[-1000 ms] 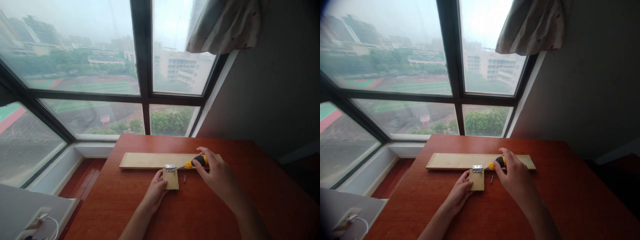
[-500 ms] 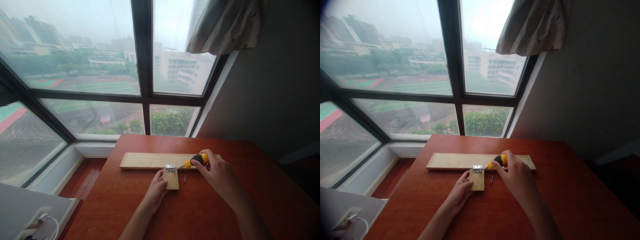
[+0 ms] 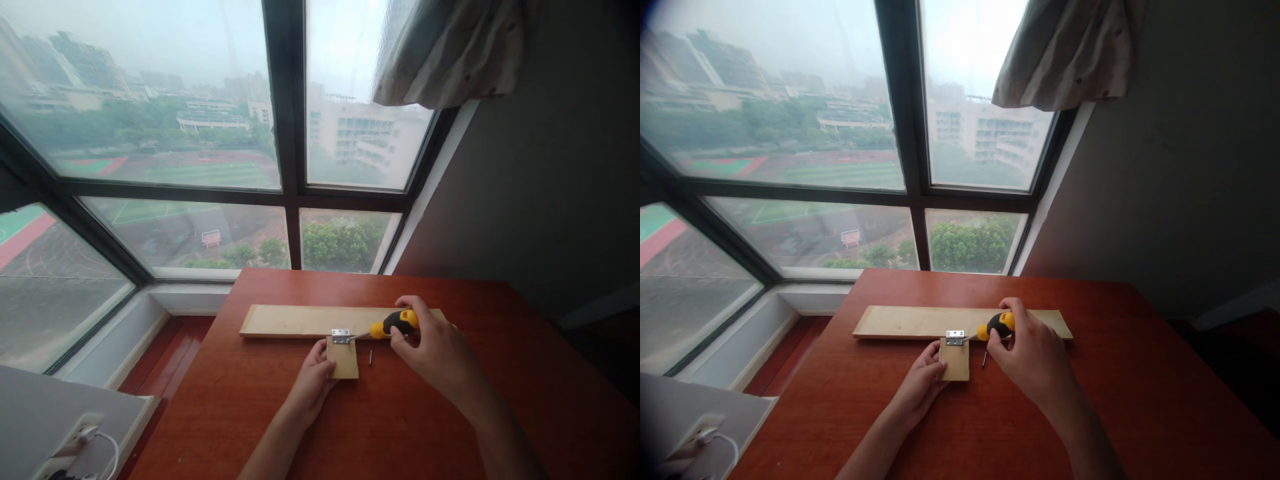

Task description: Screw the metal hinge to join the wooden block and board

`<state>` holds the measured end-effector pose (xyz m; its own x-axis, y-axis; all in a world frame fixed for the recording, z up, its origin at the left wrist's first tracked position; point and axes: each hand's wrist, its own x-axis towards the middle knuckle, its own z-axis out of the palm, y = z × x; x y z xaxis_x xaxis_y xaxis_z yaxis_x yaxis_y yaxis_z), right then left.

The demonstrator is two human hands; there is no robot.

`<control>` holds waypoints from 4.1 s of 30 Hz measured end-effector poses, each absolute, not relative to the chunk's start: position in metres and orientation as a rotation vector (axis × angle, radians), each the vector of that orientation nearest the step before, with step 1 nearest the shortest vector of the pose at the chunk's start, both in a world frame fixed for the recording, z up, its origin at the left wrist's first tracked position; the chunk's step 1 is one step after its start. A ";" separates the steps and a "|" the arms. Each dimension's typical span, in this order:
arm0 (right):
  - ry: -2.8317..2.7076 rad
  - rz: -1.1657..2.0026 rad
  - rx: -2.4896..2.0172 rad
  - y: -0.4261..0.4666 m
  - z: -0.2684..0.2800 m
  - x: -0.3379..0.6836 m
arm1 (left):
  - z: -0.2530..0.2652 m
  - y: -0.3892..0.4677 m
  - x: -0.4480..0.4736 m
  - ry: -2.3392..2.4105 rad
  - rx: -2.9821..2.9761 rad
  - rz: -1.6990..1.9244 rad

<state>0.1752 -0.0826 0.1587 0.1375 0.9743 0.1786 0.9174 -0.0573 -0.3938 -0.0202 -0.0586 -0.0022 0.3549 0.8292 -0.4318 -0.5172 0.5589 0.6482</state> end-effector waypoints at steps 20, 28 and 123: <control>-1.818 0.114 -1.943 -0.081 0.150 0.170 | -0.005 -0.058 -0.021 0.810 0.442 0.905; -1.906 0.261 -1.805 -0.087 0.156 0.167 | -0.006 -0.058 -0.020 0.799 0.441 0.907; -1.881 0.113 -1.908 -0.086 0.162 0.172 | -0.005 -0.059 -0.020 0.809 0.441 0.908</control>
<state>0.1721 -0.0859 0.1622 0.0635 0.9650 0.2543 0.9275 0.0370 -0.3720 -0.0202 -0.0585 -0.0046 0.3578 0.8301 -0.4278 -0.5207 0.5576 0.6465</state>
